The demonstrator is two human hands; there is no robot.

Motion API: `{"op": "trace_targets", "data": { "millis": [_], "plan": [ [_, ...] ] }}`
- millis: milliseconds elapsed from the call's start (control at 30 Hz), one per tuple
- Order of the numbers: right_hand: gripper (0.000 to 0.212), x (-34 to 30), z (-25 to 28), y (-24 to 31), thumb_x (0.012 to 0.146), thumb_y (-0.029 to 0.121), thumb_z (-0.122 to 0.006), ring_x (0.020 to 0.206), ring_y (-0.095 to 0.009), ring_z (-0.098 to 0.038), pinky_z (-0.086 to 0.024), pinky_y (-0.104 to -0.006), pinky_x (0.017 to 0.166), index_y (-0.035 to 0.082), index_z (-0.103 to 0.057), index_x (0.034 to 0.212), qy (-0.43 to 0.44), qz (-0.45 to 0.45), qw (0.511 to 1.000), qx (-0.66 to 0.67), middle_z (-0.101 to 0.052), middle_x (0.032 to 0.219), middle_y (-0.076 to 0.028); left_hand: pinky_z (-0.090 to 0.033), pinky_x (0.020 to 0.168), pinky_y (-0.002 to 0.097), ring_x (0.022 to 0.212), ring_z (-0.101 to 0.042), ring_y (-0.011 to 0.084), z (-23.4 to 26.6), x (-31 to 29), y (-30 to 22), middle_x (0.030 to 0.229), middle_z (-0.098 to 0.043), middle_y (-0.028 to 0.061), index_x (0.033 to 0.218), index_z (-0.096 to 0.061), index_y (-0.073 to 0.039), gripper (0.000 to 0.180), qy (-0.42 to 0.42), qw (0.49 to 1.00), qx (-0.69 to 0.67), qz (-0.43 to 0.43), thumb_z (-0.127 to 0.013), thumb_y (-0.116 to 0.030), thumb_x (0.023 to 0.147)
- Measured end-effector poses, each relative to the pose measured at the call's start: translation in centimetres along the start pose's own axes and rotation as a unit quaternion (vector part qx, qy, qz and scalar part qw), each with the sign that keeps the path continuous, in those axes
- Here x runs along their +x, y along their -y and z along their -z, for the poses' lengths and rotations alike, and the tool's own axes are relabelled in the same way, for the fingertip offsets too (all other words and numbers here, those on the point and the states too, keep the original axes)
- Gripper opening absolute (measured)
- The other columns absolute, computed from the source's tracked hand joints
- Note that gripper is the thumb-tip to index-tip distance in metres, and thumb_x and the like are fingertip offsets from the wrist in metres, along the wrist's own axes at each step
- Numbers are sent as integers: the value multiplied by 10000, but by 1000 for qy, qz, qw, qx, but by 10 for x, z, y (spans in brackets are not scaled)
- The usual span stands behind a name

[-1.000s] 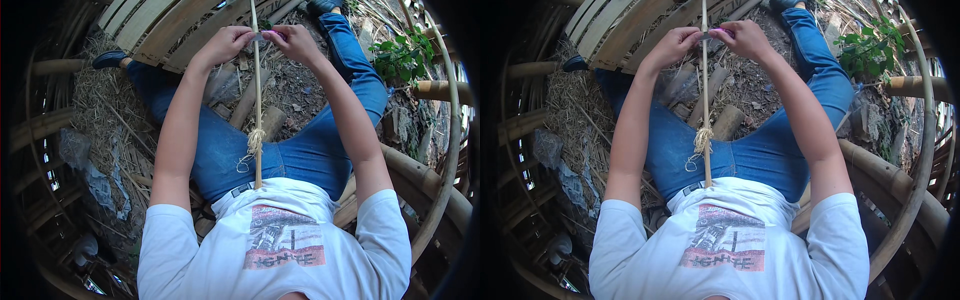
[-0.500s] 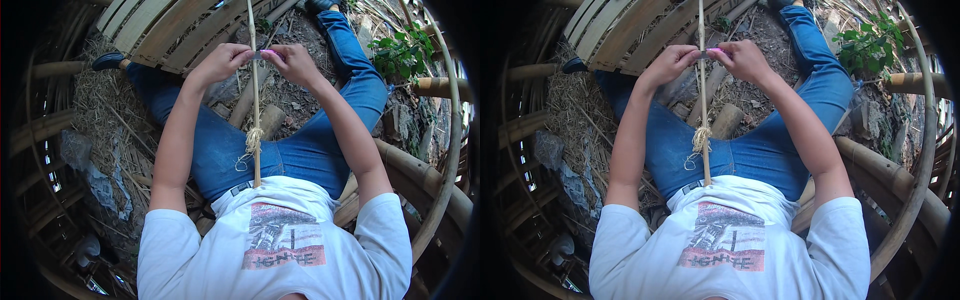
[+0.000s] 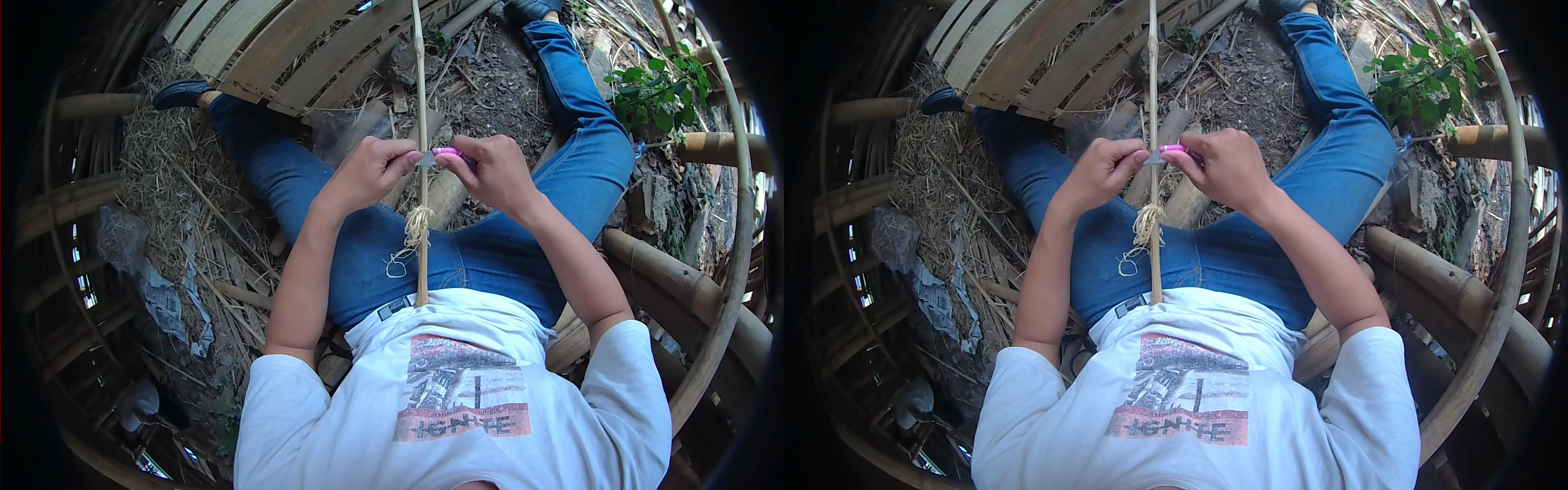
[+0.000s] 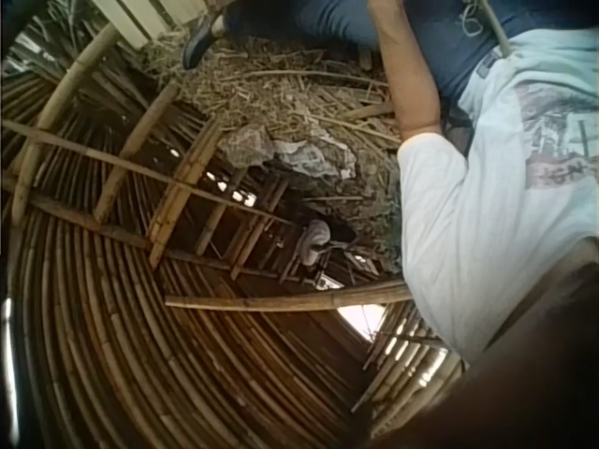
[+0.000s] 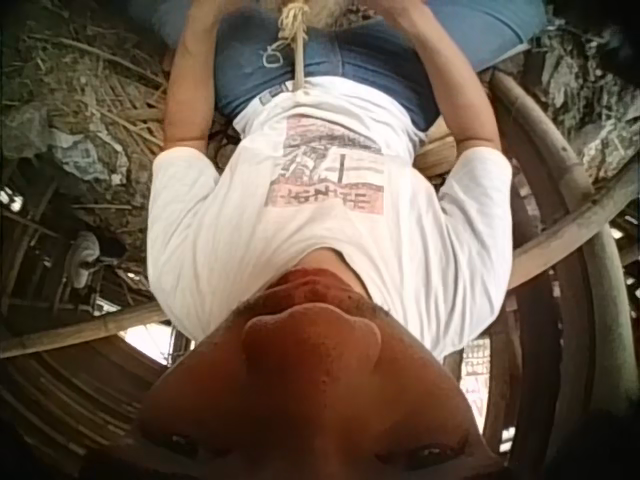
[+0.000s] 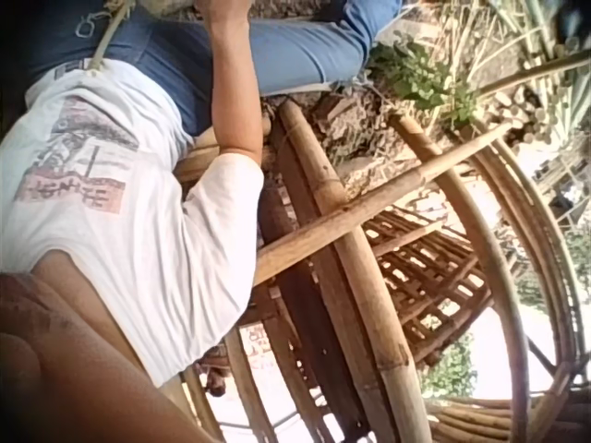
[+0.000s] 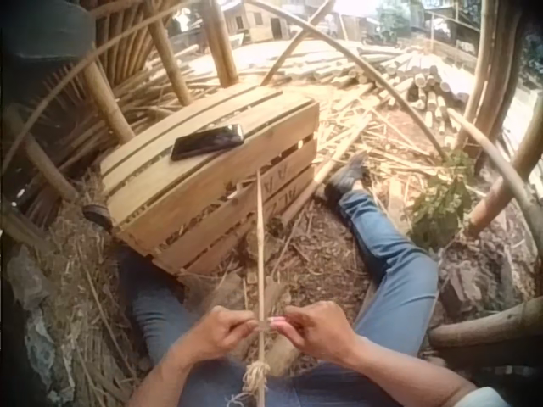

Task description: The person uses a small pink tool to scrape a thin bamboo stick held between their legs, working on the section near a bundle of fiber.

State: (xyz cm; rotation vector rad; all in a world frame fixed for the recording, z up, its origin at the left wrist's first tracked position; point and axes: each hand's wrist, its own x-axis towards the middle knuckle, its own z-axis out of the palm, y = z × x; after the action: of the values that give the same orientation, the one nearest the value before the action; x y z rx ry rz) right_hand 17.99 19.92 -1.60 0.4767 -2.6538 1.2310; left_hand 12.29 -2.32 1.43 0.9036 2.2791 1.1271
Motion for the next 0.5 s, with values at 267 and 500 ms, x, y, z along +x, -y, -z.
{"op": "trace_targets", "data": {
  "millis": [267,500],
  "plan": [
    [379,81,13,-46,914,467,-630,599,-334,-636,-497,-438,563,111,-707,809,-43,22,992,-113,-618,603,-110,-396,554,322,583,-466,136,33,77,38,634,-540,67,900,-646,10,261,-92,994,40,-41,-591,-233,981],
    [395,130,24,-74,912,506,-616,622,-333,-646,-511,-435,587,136,-741,862,-47,60,979,-190,-639,630,-104,-374,542,293,597,-432,78,54,121,53,639,-518,-17,1022,-692,-13,293,-124,990,43,-58,-588,-286,1000]
  ]
}}
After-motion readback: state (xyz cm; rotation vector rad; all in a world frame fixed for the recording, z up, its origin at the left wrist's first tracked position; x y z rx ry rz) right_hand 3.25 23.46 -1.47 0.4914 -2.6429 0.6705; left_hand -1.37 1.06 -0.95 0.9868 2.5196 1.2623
